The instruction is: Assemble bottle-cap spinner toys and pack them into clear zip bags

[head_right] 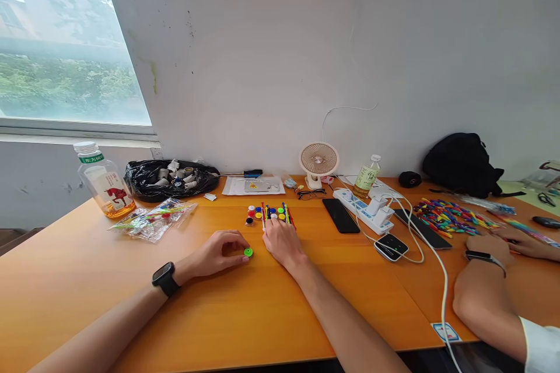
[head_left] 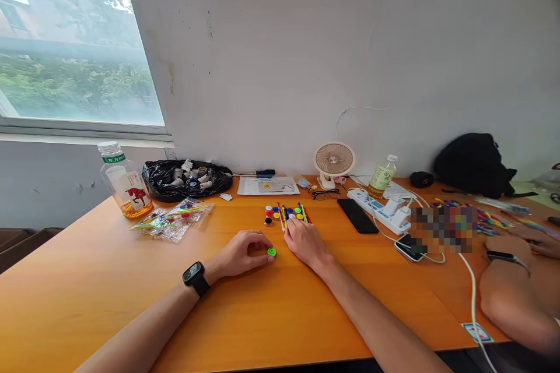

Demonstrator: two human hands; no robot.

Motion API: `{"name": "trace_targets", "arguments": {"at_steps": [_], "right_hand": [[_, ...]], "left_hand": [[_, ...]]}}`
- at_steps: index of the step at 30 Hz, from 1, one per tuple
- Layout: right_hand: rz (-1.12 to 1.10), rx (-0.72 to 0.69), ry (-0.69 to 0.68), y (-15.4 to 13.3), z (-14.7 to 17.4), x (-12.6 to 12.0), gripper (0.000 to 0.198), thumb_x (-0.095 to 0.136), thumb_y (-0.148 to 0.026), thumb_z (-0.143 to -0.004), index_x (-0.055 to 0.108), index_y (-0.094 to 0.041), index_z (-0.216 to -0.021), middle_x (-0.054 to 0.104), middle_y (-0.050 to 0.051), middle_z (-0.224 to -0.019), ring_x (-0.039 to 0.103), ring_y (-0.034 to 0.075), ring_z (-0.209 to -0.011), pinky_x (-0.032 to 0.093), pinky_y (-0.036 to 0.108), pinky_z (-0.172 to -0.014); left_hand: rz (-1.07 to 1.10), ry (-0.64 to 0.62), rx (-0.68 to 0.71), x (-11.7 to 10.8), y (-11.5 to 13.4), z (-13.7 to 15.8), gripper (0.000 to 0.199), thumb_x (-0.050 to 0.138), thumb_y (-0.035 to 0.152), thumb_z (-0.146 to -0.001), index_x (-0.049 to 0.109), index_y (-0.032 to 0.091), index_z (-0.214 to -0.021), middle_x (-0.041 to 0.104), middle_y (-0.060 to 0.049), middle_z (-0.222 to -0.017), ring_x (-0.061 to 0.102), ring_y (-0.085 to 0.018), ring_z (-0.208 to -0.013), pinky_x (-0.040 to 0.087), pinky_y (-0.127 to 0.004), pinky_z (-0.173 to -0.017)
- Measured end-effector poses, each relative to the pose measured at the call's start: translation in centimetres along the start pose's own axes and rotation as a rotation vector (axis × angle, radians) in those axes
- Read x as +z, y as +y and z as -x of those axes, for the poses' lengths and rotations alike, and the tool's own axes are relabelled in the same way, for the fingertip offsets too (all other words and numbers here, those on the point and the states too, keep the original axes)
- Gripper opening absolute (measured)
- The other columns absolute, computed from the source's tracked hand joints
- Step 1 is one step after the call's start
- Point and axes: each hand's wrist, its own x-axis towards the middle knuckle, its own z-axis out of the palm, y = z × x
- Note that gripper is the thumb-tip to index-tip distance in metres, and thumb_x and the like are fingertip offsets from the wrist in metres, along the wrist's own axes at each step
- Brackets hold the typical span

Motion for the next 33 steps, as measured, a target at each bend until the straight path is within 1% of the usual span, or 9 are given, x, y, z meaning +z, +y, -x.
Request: {"name": "trace_targets", "arguments": {"at_steps": [5, 7, 11, 13, 15, 18, 23, 28, 33], "right_hand": [[-0.039, 0.059, 0.065, 0.7, 0.0, -0.6, 0.022, 0.042, -0.019, -0.104, 0.064, -0.016, -0.1, 0.073, 0.011, -0.098, 0.07, 0.024, -0.086, 0.046, 0.032, -0.073], [-0.177, 0.092, 0.125, 1.2, 0.2, -0.9, 0.021, 0.043, -0.023, -0.105, 0.061, -0.018, -0.095, 0.072, 0.009, -0.092, 0.07, 0.023, -0.083, 0.049, 0.031, -0.073], [-0.975, 0.152, 0.161, 1.7, 0.2, -1.2, 0.03, 0.057, -0.048, -0.1, 0.054, -0.021, -0.085, 0.07, 0.005, -0.081, 0.07, 0.019, -0.071, 0.058, 0.032, -0.068], [-1.3, 0.176, 0.062, 1.4, 0.2, -1.3, 0.041, 0.067, -0.059, -0.091, 0.053, -0.021, -0.082, 0.071, 0.005, -0.083, 0.072, 0.019, -0.071, 0.062, 0.035, -0.068], [-1.454, 0.183, -0.059, 0.8, 0.3, -1.4, 0.048, 0.078, -0.061, -0.08, 0.054, -0.02, -0.078, 0.072, 0.005, -0.083, 0.073, 0.018, -0.069, 0.063, 0.035, -0.067], [-1.494, 0.164, -0.209, 0.0, 0.6, -1.5, 0.046, 0.087, -0.051, -0.072, 0.054, -0.019, -0.073, 0.072, 0.003, -0.077, 0.072, 0.016, -0.064, 0.062, 0.032, -0.064], [-1.323, 0.097, -0.338, -0.1, 1.2, -1.1, 0.027, 0.078, -0.029, -0.073, 0.053, -0.02, -0.069, 0.066, -0.002, -0.066, 0.068, 0.016, -0.061, 0.052, 0.026, -0.059], [-1.063, -0.077, -0.251, -0.2, 1.6, -1.3, 0.015, 0.066, -0.016, -0.076, 0.052, -0.021, -0.074, 0.052, -0.007, -0.064, 0.049, 0.01, -0.058, 0.037, 0.021, -0.055], [-1.041, -0.113, -0.142, -0.6, 1.7, -1.7, 0.02, 0.063, -0.017, -0.084, 0.062, -0.023, -0.103, 0.057, -0.005, -0.076, 0.051, 0.012, -0.066, 0.041, 0.022, -0.061]], "left_hand": [[0.003, 0.079, -0.016, 0.0, 0.1, 0.0, 0.034, 0.075, 0.051, -0.09, 0.075, 0.022, -0.107, 0.074, -0.006, -0.101, 0.064, -0.019, -0.089, 0.05, -0.029, -0.079], [0.014, 0.123, -0.049, -0.1, 0.2, 0.0, 0.034, 0.074, 0.051, -0.091, 0.072, 0.021, -0.106, 0.073, -0.006, -0.102, 0.063, -0.018, -0.087, 0.049, -0.029, -0.078], [0.146, 0.242, -0.109, -0.2, -0.1, -0.3, 0.036, 0.064, 0.052, -0.098, 0.063, 0.02, -0.115, 0.07, -0.006, -0.106, 0.061, -0.015, -0.084, 0.049, -0.027, -0.074], [0.236, 0.289, -0.132, -0.3, -0.4, -0.5, 0.041, 0.061, 0.052, -0.1, 0.057, 0.021, -0.127, 0.069, -0.006, -0.107, 0.062, -0.016, -0.088, 0.05, -0.027, -0.076], [0.322, 0.303, -0.149, -0.2, -0.6, -0.6, 0.048, 0.06, 0.053, -0.101, 0.052, 0.023, -0.138, 0.067, -0.005, -0.108, 0.063, -0.017, -0.092, 0.051, -0.029, -0.079], [0.415, 0.277, -0.16, -0.2, -0.5, -0.7, 0.054, 0.061, 0.055, -0.1, 0.052, 0.022, -0.142, 0.067, -0.006, -0.107, 0.062, -0.017, -0.093, 0.052, -0.03, -0.082], [0.459, 0.248, -0.178, 0.1, -0.2, -0.8, 0.049, 0.068, 0.057, -0.095, 0.065, 0.017, -0.123, 0.068, -0.005, -0.094, 0.061, -0.016, -0.083, 0.051, -0.028, -0.074], [0.524, 0.245, -0.164, 0.2, -0.3, -0.8, 0.061, 0.073, 0.056, -0.091, 0.059, 0.018, -0.137, 0.068, -0.002, -0.087, 0.061, -0.014, -0.075, 0.052, -0.027, -0.071], [0.537, 0.221, -0.233, 0.1, -0.3, -0.8, 0.045, 0.078, 0.057, -0.086, 0.069, 0.013, -0.091, 0.072, -0.005, -0.082, 0.063, -0.015, -0.074, 0.051, -0.027, -0.07]]}}
